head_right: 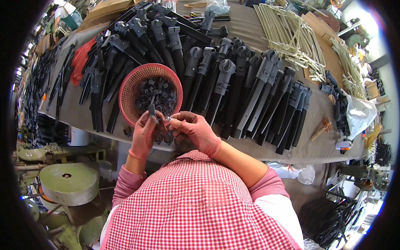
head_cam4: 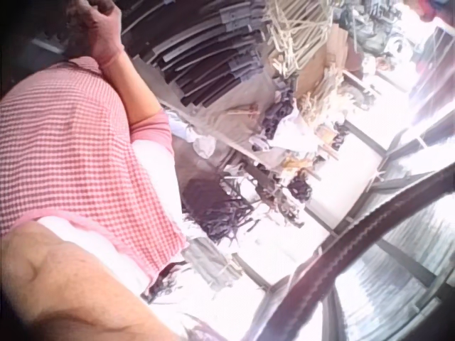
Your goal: The person assembles small metal components into larger black metal frames at a workbench. They pick parts from a red basket, fit them into the frames, and place the assembled units on the table. The person also uses a green bench grinder to smooth or shape the ends of some frames.
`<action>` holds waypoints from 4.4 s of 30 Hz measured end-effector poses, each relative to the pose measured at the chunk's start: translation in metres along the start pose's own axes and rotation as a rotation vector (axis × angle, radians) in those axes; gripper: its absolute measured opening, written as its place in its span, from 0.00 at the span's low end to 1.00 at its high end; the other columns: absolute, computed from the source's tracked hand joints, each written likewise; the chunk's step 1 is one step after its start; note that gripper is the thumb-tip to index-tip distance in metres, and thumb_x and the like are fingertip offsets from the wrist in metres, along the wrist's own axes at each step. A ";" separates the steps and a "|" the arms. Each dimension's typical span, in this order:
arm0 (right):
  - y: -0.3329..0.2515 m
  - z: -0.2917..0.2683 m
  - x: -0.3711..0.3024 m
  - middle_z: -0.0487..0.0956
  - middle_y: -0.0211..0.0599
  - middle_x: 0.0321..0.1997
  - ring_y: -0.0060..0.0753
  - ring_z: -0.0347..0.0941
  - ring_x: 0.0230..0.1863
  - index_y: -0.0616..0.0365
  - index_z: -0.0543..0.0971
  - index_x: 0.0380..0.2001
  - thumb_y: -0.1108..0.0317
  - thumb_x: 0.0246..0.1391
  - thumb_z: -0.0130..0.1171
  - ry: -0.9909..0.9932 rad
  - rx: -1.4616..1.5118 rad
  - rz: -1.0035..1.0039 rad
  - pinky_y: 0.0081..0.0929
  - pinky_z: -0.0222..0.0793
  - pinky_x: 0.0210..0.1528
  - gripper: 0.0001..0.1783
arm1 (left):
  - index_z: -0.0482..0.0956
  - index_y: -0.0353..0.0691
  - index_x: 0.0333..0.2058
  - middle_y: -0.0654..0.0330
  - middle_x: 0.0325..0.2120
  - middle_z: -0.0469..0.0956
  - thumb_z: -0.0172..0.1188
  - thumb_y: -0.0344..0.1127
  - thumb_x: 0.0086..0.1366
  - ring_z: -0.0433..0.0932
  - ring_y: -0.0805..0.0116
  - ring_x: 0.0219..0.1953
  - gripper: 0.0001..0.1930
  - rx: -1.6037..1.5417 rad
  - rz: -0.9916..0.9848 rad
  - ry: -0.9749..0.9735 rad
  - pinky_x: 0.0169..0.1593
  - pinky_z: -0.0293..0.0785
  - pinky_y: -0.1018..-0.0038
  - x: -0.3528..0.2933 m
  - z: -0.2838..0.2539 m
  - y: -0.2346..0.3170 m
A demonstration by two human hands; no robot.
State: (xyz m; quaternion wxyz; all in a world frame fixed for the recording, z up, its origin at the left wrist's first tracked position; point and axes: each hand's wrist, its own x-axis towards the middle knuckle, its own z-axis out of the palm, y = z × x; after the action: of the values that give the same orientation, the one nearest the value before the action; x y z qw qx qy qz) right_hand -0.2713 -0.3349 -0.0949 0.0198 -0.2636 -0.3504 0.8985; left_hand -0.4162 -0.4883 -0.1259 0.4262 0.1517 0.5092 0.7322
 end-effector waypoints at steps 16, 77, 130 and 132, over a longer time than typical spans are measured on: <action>-0.005 0.019 -0.010 0.83 0.34 0.38 0.21 0.77 0.34 0.67 0.81 0.44 0.67 0.58 0.66 -0.182 -0.330 -0.014 0.16 0.73 0.40 0.15 | 0.80 0.30 0.43 0.62 0.34 0.81 0.62 0.24 0.66 0.79 0.76 0.32 0.08 0.107 0.191 0.062 0.38 0.77 0.81 -0.051 0.027 0.007; 0.037 -0.029 0.014 0.78 0.25 0.32 0.12 0.70 0.29 0.61 0.78 0.41 0.66 0.61 0.62 0.016 -0.230 0.178 0.12 0.65 0.30 0.10 | 0.71 0.35 0.49 0.59 0.42 0.78 0.47 0.32 0.76 0.80 0.71 0.43 0.09 -0.073 -0.182 0.022 0.46 0.83 0.69 -0.048 0.002 -0.070; -0.001 -0.008 -0.009 0.83 0.34 0.35 0.18 0.76 0.34 0.66 0.82 0.43 0.72 0.61 0.61 -0.008 -0.561 -0.221 0.18 0.75 0.41 0.10 | 0.71 0.36 0.50 0.60 0.40 0.78 0.50 0.26 0.73 0.80 0.76 0.39 0.09 0.015 -0.070 -0.046 0.44 0.80 0.78 -0.029 0.039 -0.012; -0.001 -0.010 -0.008 0.83 0.35 0.38 0.18 0.76 0.36 0.67 0.80 0.46 0.72 0.61 0.61 -0.016 -0.598 -0.198 0.18 0.75 0.43 0.12 | 0.71 0.37 0.50 0.61 0.40 0.78 0.50 0.25 0.73 0.79 0.76 0.42 0.10 0.022 -0.090 -0.045 0.47 0.80 0.78 -0.032 0.037 -0.017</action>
State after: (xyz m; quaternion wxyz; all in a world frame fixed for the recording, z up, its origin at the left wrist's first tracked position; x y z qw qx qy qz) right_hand -0.2593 -0.3297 -0.0966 0.0258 -0.2152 -0.6233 0.7514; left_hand -0.3654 -0.4882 -0.1176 0.4681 0.1497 0.5140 0.7030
